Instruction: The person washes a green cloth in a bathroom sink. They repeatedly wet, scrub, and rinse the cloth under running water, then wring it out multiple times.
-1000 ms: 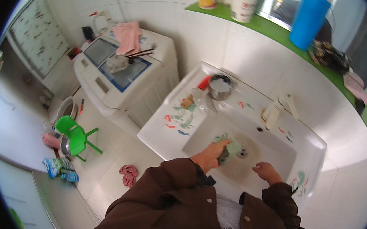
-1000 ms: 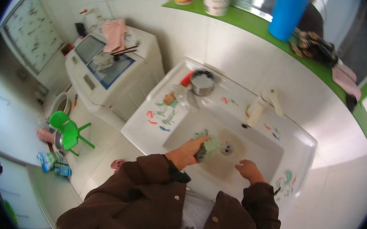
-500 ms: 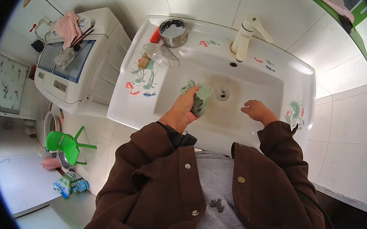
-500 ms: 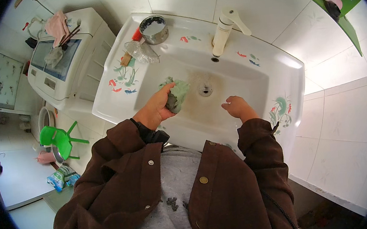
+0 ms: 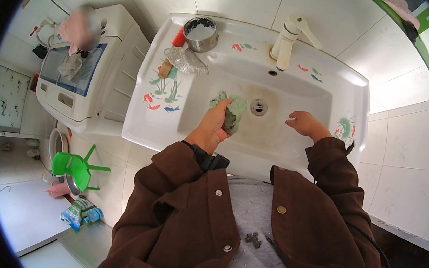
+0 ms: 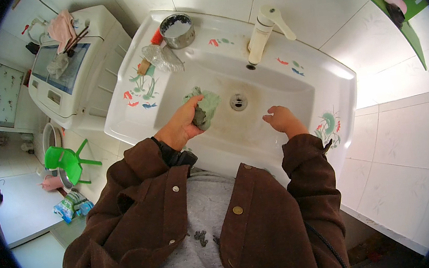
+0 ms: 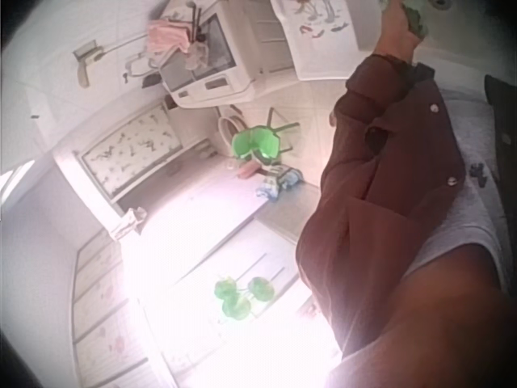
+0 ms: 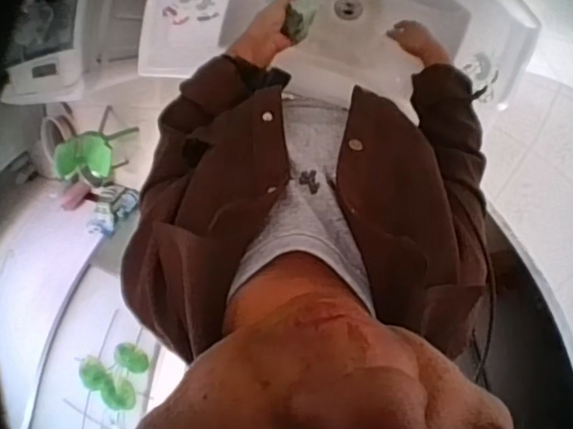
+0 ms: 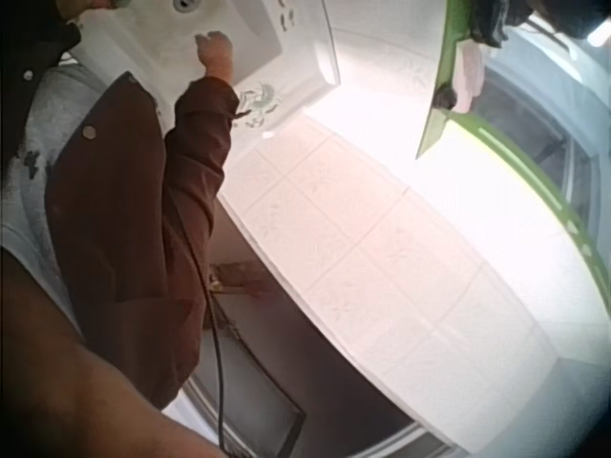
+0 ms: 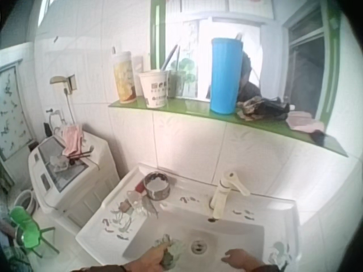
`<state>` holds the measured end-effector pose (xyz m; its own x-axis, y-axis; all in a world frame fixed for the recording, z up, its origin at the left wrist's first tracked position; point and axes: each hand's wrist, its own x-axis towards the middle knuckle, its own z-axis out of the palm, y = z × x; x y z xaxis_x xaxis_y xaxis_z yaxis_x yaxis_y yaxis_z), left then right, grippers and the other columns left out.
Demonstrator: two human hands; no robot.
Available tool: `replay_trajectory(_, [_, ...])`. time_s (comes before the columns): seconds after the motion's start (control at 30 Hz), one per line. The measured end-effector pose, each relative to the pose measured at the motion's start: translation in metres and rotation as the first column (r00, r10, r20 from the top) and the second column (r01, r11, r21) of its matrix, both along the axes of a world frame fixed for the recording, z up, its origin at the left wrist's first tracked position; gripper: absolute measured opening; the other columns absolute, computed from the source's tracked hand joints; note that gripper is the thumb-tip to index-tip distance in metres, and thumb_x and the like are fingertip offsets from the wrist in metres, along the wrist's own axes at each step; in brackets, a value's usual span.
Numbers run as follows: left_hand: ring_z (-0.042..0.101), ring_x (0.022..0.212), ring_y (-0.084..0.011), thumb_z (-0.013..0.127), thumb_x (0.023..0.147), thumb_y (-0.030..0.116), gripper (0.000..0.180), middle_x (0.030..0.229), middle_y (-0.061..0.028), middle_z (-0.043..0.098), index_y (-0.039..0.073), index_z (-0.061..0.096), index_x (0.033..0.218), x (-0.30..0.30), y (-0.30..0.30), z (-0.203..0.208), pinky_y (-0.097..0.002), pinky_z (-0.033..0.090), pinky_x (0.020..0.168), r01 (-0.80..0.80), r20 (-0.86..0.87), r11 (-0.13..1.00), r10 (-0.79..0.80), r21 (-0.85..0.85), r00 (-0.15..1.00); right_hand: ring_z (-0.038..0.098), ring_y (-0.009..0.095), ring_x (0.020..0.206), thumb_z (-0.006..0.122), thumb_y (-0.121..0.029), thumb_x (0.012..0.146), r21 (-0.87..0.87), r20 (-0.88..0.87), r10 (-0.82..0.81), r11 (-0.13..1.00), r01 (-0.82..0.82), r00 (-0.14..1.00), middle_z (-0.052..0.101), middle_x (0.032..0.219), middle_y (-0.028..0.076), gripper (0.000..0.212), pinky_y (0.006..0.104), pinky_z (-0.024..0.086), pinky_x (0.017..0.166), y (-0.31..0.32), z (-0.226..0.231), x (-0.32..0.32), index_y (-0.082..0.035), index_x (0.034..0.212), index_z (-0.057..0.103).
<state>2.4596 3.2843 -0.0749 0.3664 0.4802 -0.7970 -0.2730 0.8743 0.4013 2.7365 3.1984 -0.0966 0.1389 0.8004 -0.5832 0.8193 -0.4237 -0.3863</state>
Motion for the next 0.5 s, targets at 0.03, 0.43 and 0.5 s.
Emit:
replay_trajectory(0.03, [0.059,0.073,-0.017,0.058,0.084,0.03,0.021,0.087,-0.0017,0.059,0.014,0.055,0.096,0.0,0.001,-0.002,-0.0342,0.048,0.059,0.004,0.013,1.0,-0.004,0.003,1.0,0.053,0.036,0.107,0.057,-0.036,0.081,-0.003,0.007,-0.002,1.0,0.002,1.0,0.058,0.114,0.02,0.046,0.0402,0.042,0.092,0.002,0.002,0.0,-0.001,0.111,0.059])
replay_trajectory(0.43, [0.059,0.074,-0.0177,0.058,0.085,0.029,0.023,0.088,-0.0034,0.06,0.012,0.055,0.1,0.0,0.001,-0.009,-0.0335,0.05,0.06,0.007,0.005,0.999,-0.006,-0.054,1.0,0.02,0.032,0.136,0.054,-0.039,0.085,-0.183,0.312,0.564,0.826,-0.534,0.765,0.021,0.148,0.008,0.064,0.05,0.02,0.108,0.03,-0.012,-0.062,-0.009,0.138,0.034])
replay_trajectory(0.5, [0.06,0.074,-0.0179,0.058,0.084,0.028,0.023,0.088,-0.0036,0.06,0.012,0.055,0.101,0.0,0.002,-0.009,-0.0334,0.05,0.061,-0.019,-0.009,0.998,0.018,-0.062,1.0,0.011,0.03,0.138,0.052,-0.042,0.086,-0.204,0.281,0.601,0.799,-0.566,0.748,0.016,0.15,0.006,0.069,0.0493,0.012,0.11,0.031,-0.02,-0.071,-0.01,0.141,0.027])
